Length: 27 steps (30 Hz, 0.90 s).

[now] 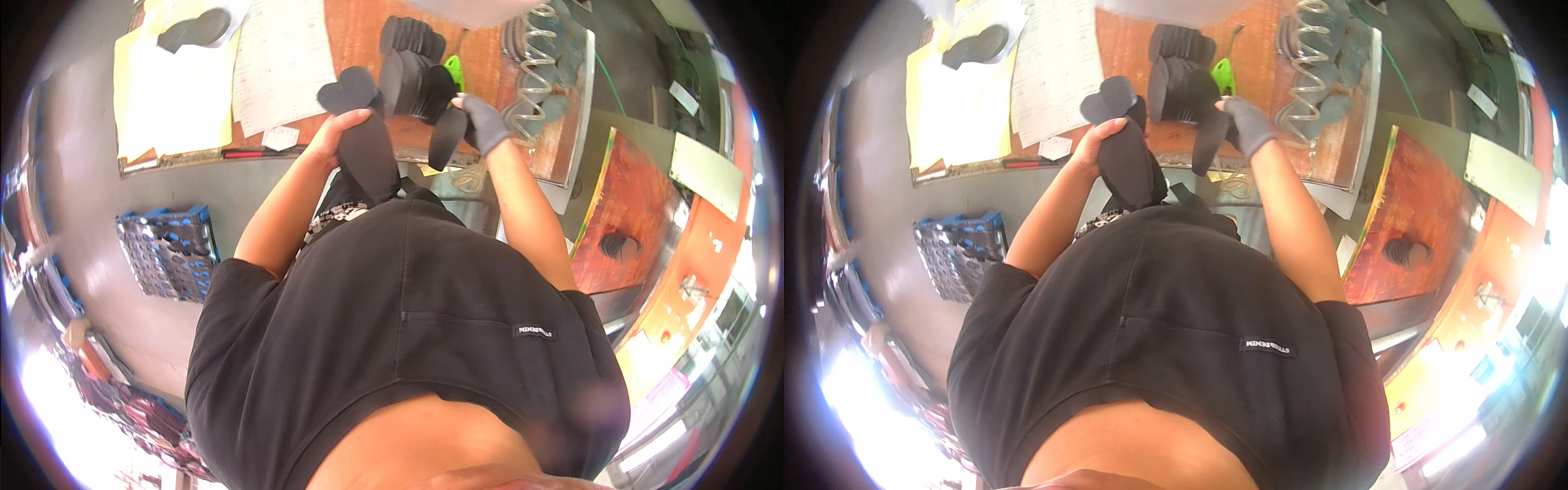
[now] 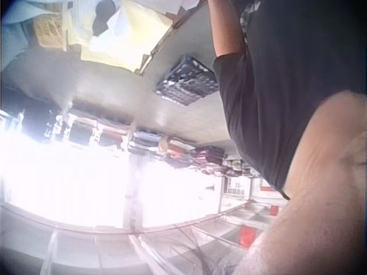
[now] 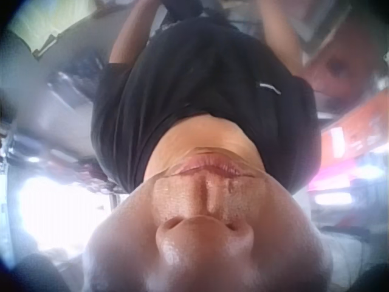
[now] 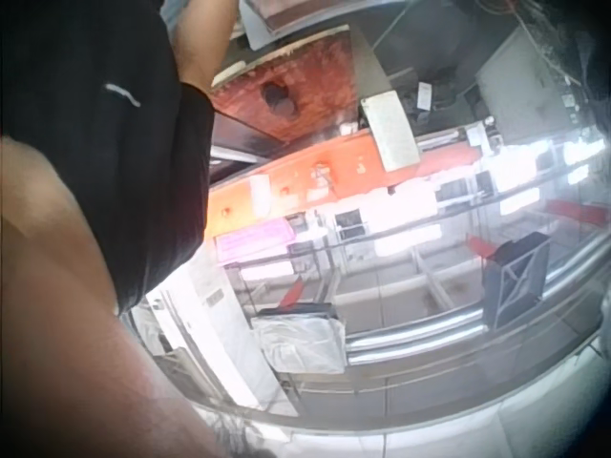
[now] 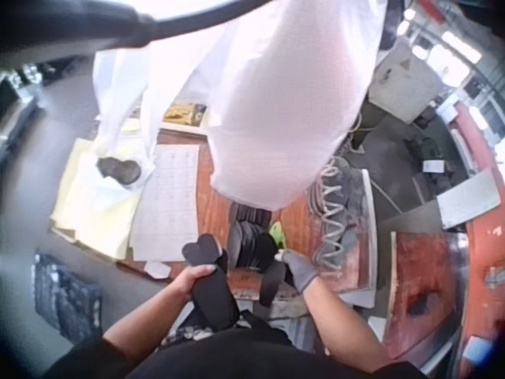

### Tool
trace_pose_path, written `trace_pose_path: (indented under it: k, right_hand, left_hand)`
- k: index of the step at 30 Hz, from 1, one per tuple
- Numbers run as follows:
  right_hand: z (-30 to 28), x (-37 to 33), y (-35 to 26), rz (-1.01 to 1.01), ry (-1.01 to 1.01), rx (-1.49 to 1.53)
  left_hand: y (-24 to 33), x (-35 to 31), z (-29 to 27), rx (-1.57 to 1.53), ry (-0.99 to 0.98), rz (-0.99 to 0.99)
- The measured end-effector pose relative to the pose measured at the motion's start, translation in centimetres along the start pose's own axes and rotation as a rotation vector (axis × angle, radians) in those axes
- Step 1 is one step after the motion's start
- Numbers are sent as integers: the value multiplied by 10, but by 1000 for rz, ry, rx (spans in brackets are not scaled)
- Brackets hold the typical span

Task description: The person handles black shoe soles, aligns them, and places them into clear plastic bags. The person then ties the bags and places them on a nearby rack. The person also handles a small white label and places it on the bag.

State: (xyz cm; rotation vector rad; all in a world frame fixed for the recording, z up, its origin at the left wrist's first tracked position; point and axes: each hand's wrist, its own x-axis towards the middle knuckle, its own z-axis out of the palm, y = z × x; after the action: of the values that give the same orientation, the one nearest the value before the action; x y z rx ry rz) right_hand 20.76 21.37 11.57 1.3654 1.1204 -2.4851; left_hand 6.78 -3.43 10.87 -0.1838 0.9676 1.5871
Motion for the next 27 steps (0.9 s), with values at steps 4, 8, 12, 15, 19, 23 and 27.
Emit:
trace_pose_path:
  k: [4,8,12,15,19,23,27]
  right_hand:
    - [28,-39,-15,64,-141,146]
    - [52,-57,-20,30,-125,134]
    - [76,-62,-22,-140,-23,-145]
    - [105,-65,-8,-384,115,-625]
    - [130,-69,17,-452,-161,-452]
    - [110,-70,17,-465,-50,-333]
    - [93,-66,18,-389,32,-888]
  left_hand:
    - [-2,3,4,-75,-30,-4]
    - [-3,3,14,-61,-24,9]
    - [-5,2,26,61,-1,67]
    - [-12,4,34,79,15,109]
    - [-18,6,36,-33,67,105]
    - [-16,7,31,-69,-39,110]
    - [-19,11,35,-51,-32,106]
